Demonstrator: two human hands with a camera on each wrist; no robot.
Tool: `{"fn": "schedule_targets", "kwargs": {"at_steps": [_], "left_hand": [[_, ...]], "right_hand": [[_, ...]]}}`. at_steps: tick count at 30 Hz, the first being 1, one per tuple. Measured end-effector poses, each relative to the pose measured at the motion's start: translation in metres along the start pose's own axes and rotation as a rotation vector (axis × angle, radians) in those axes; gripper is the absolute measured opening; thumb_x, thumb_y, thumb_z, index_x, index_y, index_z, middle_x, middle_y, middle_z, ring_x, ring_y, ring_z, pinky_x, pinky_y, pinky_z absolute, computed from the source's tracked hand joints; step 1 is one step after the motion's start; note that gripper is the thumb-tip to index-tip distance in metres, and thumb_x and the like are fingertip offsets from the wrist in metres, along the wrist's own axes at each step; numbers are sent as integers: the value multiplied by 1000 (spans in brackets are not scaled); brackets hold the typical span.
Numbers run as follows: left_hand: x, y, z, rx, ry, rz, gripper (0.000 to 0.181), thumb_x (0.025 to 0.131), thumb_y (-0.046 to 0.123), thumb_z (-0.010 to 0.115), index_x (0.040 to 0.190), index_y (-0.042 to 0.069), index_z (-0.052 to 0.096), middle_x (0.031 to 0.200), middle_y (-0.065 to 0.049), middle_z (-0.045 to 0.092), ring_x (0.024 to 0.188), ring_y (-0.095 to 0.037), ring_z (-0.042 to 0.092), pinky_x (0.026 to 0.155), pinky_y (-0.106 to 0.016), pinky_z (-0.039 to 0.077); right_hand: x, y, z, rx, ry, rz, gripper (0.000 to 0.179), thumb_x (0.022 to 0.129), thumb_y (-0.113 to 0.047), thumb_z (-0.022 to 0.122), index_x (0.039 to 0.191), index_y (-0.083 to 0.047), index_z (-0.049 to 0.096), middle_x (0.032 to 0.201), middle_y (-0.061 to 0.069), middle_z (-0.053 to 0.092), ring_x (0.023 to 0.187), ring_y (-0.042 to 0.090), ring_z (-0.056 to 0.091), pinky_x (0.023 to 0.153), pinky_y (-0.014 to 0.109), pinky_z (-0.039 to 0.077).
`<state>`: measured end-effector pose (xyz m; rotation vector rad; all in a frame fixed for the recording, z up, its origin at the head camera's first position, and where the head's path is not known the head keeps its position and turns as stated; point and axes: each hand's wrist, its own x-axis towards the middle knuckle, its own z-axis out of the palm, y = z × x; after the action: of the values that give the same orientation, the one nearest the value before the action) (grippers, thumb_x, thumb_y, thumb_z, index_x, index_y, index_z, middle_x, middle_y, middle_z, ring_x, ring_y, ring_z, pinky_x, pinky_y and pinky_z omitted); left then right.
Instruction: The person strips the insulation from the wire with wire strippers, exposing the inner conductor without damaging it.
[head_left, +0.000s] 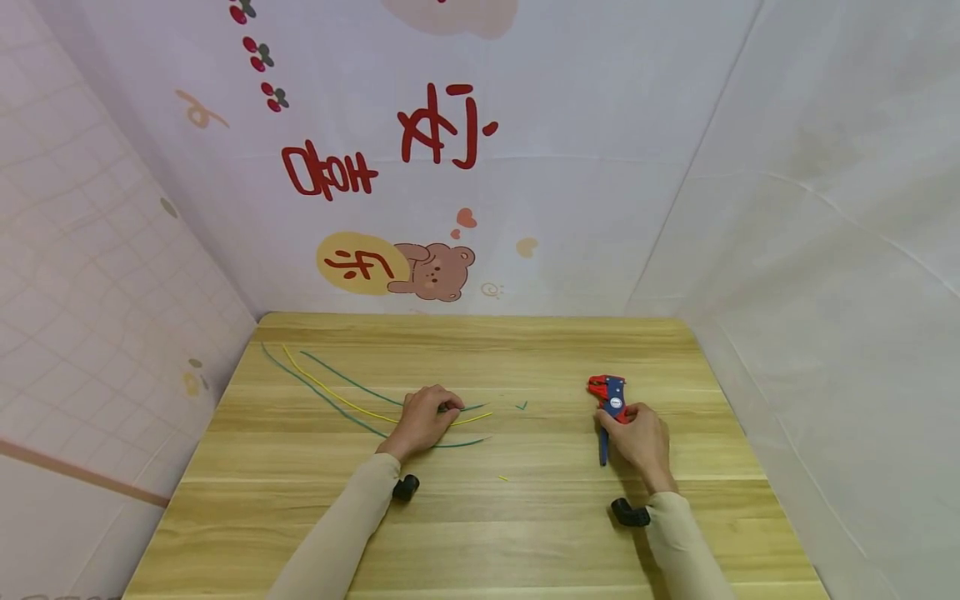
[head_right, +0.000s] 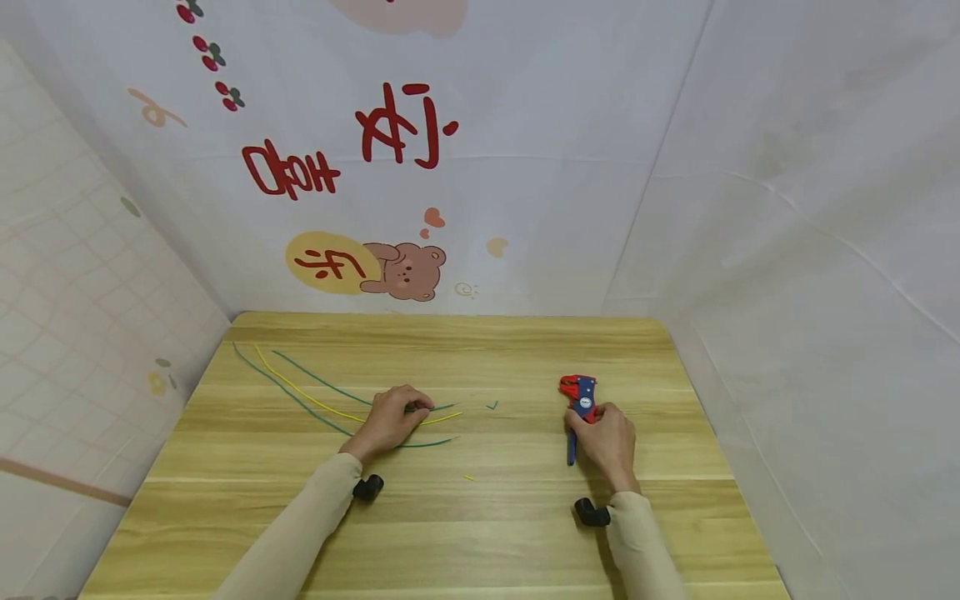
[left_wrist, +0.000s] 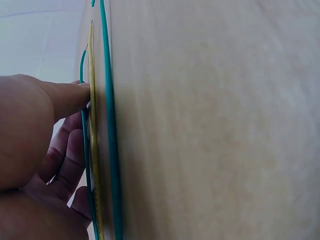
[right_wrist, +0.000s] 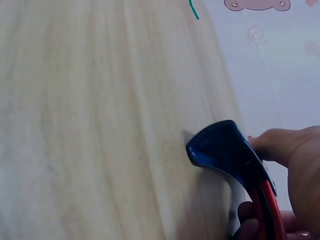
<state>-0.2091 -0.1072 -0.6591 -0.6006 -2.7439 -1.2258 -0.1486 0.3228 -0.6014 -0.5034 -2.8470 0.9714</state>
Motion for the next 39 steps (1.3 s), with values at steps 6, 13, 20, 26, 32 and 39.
{"fn": "schedule_targets", "kwargs": {"at_steps": [6, 13, 20, 26, 32, 39], "left_hand": [[-1, 5, -4, 11, -11, 16, 10, 105, 21, 82, 107, 29, 86, 102, 10, 79, 98, -16, 69, 92, -47, 41], [-6, 42, -25, 7, -49, -13, 9, 105, 12, 80, 108, 16, 86, 103, 0, 79, 99, -22, 69, 95, -51, 43], [-4, 50, -29, 26, -95, -106, 10, 105, 10, 80, 108, 16, 87, 105, 0, 80, 105, -26, 71, 102, -58, 44], [-3, 48, -27, 28, -95, -109, 10, 105, 11, 80, 108, 17, 87, 105, 1, 80, 106, -25, 71, 104, -58, 44], [-3, 48, -27, 31, -87, -103, 10, 105, 11, 80, 108, 17, 87, 105, 1, 81, 105, -24, 72, 104, -58, 45], [-3, 48, -27, 28, -89, -105, 10, 105, 11, 81, 109, 17, 87, 105, 1, 80, 105, -24, 71, 103, -56, 45]], "right_hand": [[2, 0, 1, -30, 58, 16, 61, 96, -50, 86, 118, 6, 75, 111, 29, 79, 94, 40, 74, 72, 38, 51], [3, 0, 1, -46, 70, 18, 61, 98, -48, 85, 118, 9, 75, 112, 31, 78, 96, 42, 74, 73, 41, 52], [2, -1, 3, -51, 90, -2, 58, 99, -45, 82, 113, 11, 77, 108, 33, 78, 93, 44, 73, 73, 44, 52], [1, 0, 4, -86, 105, -14, 57, 100, -46, 81, 108, 11, 77, 106, 33, 78, 93, 45, 73, 78, 52, 53], [0, 0, 3, -96, 123, -22, 55, 99, -45, 82, 104, 10, 78, 102, 31, 78, 90, 45, 72, 77, 52, 53], [0, -1, 3, -80, 121, -25, 56, 100, -44, 83, 108, 11, 77, 105, 32, 79, 93, 47, 73, 80, 55, 54]]}}
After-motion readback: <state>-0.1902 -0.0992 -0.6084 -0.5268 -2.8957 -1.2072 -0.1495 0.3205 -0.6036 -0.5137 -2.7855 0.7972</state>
